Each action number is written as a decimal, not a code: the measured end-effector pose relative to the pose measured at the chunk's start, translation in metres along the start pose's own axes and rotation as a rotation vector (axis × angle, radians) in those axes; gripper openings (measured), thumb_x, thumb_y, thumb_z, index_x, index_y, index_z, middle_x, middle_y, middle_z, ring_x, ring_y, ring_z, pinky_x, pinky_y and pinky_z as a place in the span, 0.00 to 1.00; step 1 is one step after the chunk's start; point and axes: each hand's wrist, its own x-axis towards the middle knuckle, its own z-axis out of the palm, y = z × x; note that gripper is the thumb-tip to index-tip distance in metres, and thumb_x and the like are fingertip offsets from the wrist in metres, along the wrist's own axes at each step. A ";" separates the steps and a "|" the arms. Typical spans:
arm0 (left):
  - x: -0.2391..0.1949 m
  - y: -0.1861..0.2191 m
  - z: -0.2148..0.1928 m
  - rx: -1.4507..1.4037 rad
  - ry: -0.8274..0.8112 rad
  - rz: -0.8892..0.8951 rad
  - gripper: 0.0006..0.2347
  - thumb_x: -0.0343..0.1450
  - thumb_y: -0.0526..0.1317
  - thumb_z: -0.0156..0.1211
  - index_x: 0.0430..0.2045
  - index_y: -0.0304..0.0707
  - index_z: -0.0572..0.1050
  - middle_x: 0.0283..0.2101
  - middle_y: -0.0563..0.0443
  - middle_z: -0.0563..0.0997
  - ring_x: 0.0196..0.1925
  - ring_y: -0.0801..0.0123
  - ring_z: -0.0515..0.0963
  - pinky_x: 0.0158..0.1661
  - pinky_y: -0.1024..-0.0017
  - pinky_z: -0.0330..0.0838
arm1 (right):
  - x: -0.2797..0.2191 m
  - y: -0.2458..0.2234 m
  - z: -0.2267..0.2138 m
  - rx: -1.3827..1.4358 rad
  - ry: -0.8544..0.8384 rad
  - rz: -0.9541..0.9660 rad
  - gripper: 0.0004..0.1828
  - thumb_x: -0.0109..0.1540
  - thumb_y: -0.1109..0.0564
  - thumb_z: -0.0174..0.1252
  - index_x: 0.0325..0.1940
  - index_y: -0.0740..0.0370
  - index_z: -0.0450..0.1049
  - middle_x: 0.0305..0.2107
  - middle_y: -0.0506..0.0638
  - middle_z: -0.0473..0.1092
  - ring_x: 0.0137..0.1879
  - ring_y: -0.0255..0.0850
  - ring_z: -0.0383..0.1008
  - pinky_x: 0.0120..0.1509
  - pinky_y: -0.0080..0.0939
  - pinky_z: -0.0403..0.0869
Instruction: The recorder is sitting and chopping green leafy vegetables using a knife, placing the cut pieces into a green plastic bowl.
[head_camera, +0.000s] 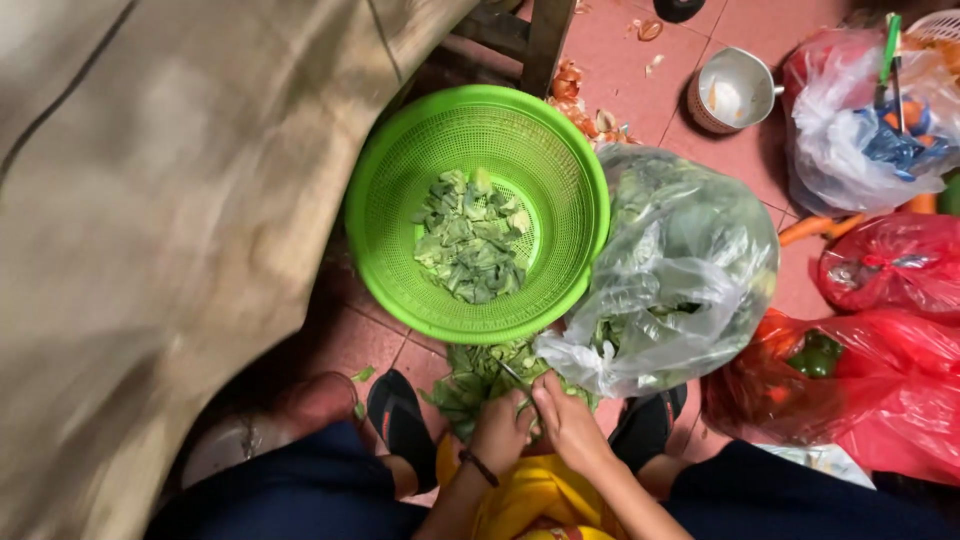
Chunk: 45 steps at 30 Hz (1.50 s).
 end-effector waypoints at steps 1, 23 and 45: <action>-0.001 0.007 -0.004 0.000 0.004 0.004 0.07 0.73 0.36 0.54 0.36 0.29 0.76 0.23 0.42 0.82 0.23 0.63 0.84 0.27 0.66 0.77 | 0.000 -0.001 -0.001 -0.002 0.000 -0.005 0.16 0.70 0.45 0.40 0.45 0.60 0.64 0.25 0.63 0.74 0.33 0.58 0.77 0.39 0.56 0.75; 0.004 0.038 -0.020 -1.124 -0.181 -0.198 0.16 0.78 0.45 0.47 0.50 0.30 0.75 0.42 0.44 0.83 0.39 0.64 0.83 0.42 0.65 0.79 | -0.013 -0.026 -0.049 0.079 0.191 0.016 0.16 0.61 0.49 0.64 0.46 0.60 0.74 0.25 0.45 0.72 0.31 0.31 0.69 0.36 0.36 0.70; -0.006 0.076 -0.037 -1.190 -0.288 -0.187 0.14 0.74 0.33 0.48 0.54 0.32 0.70 0.51 0.38 0.82 0.52 0.55 0.83 0.48 0.58 0.80 | -0.021 0.003 -0.088 0.539 0.184 0.182 0.21 0.64 0.57 0.55 0.62 0.53 0.77 0.16 0.35 0.56 0.20 0.27 0.49 0.24 0.31 0.50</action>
